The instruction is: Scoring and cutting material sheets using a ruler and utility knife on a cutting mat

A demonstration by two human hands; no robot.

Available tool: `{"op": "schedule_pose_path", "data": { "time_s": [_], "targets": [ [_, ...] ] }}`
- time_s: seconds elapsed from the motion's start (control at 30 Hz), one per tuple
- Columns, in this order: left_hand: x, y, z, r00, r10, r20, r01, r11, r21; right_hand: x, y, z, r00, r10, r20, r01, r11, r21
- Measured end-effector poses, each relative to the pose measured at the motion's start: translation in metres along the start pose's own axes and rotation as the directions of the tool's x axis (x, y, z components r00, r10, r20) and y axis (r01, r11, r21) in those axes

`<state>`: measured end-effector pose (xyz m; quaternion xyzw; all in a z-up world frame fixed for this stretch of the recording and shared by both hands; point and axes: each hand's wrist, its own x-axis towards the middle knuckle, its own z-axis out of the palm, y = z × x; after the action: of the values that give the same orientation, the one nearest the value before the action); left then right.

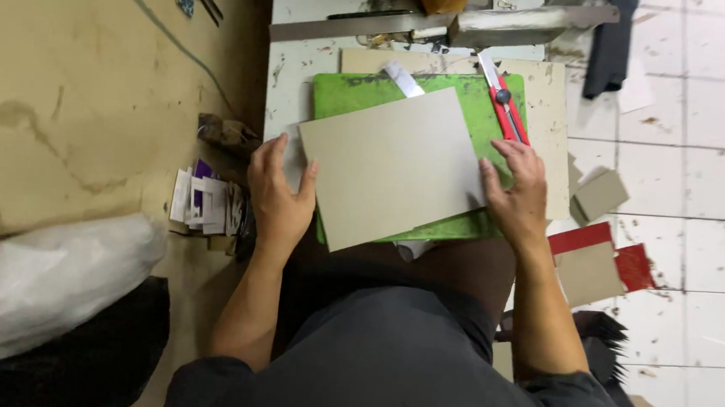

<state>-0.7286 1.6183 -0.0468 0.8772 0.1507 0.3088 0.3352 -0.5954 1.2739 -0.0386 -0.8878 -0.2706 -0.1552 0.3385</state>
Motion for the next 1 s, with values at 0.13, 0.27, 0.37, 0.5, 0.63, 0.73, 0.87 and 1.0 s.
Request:
{"op": "schedule_pose_path", "data": {
  "time_s": [0.13,0.27,0.37,0.5,0.63,0.73,0.87,1.0],
  "targets": [
    [-0.018,-0.03,0.02,0.982,-0.17,0.088,0.189,0.924,-0.333,-0.008,-0.031,0.021,0.999,-0.037,0.021,0.038,0.998,-0.042],
    [-0.019,-0.063,0.043,0.962,-0.194,0.194,0.257,0.882,-0.396,-0.011,-0.075,0.021,0.984,-0.108,0.143,0.111,0.994,-0.014],
    [-0.014,-0.076,0.048,0.957,-0.177,0.23,0.264,0.86,-0.436,-0.024,-0.092,0.027,0.951,-0.151,0.27,0.142,0.989,0.051],
    [-0.012,-0.083,0.053,0.948,-0.172,0.269,0.291,0.813,-0.504,-0.039,-0.093,0.039,0.916,-0.177,0.36,0.216,0.974,-0.073],
    [-0.014,-0.087,0.062,0.938,-0.213,0.274,0.334,0.766,-0.549,-0.042,-0.079,0.046,0.908,-0.221,0.356,0.266,0.961,-0.082],
    [-0.011,-0.096,0.076,0.937,-0.221,0.27,0.34,0.748,-0.57,-0.037,-0.078,0.046,0.902,-0.215,0.374,0.255,0.965,-0.06],
    [-0.002,-0.106,0.082,0.928,-0.205,0.312,0.357,0.729,-0.584,-0.034,-0.073,0.048,0.904,-0.2,0.377,0.242,0.968,-0.067],
    [0.004,-0.103,0.07,0.903,-0.179,0.391,0.383,0.747,-0.544,-0.034,-0.071,0.046,0.91,-0.207,0.36,0.244,0.968,-0.061]
  ]
}}
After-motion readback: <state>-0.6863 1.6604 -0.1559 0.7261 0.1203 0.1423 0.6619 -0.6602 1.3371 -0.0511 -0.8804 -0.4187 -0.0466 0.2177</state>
